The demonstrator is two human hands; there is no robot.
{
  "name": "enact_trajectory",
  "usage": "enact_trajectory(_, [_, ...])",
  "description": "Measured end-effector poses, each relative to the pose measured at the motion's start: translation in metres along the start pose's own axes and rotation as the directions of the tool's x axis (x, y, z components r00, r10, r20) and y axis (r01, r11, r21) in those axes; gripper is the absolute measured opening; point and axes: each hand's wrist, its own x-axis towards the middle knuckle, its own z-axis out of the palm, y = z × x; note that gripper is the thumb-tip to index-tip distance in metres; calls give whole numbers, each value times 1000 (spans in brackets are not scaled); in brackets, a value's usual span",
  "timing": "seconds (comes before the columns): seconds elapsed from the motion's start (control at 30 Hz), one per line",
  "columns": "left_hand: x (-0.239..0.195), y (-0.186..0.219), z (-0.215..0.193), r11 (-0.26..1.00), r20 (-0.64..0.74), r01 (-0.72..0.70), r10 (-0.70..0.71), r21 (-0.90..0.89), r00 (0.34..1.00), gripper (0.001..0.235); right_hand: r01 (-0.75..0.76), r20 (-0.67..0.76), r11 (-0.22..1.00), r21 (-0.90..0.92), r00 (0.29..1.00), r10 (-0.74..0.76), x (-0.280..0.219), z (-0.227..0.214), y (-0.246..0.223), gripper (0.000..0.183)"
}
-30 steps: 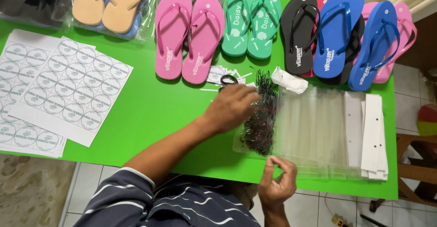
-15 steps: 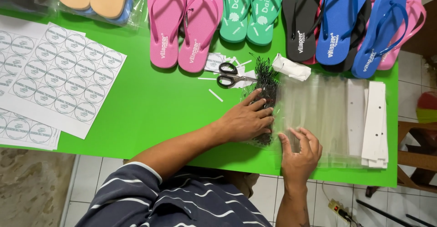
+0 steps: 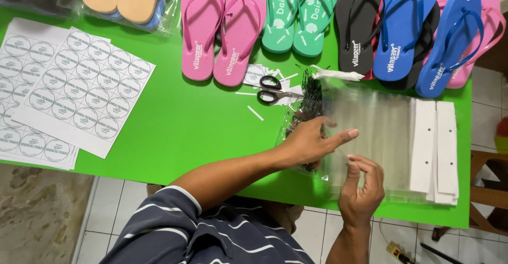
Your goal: Packaging pairs of flip-flops into plastic bags and attaching cardboard headers.
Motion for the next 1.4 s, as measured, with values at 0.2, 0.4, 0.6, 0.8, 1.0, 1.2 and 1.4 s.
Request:
enact_trajectory(0.2, [36, -41, 17, 950, 77, -55, 83, -308, 994, 59, -34, 256, 996, 79, 967, 13, 28, -23, 1, 57])
enact_trajectory(0.4, [19, -75, 14, 904, 54, -222, 259, -365, 964, 60, 61, 487, 998, -6, 872, -50, 67, -4, -2, 52])
enact_trajectory(0.6, [-27, -105, -36, 958, -2, -234, 237, -168, 972, 57, -2, 445, 958, -288, 885, 135, 50, 7, 50, 59])
enact_trajectory(0.8, [-69, -129, -75, 992, -114, 91, -101, -91, 988, 43, -264, 224, 809, -526, 874, 431, 34, -11, 52, 94])
enact_trajectory(1.0, [-69, -137, -70, 987, -277, 23, 22, 158, 961, 43, -417, 194, 755, -506, 798, 570, 28, 0, 66, 78])
enact_trajectory(1.2, [-64, -157, -71, 952, -402, -94, 211, 291, 891, 25, -543, 203, 729, -417, 726, 657, 26, 0, 71, 45])
enact_trajectory(1.4, [-98, -159, -111, 973, -535, -111, 205, 202, 819, 19, -436, 229, 900, -2, 876, 425, 28, -3, 19, 24])
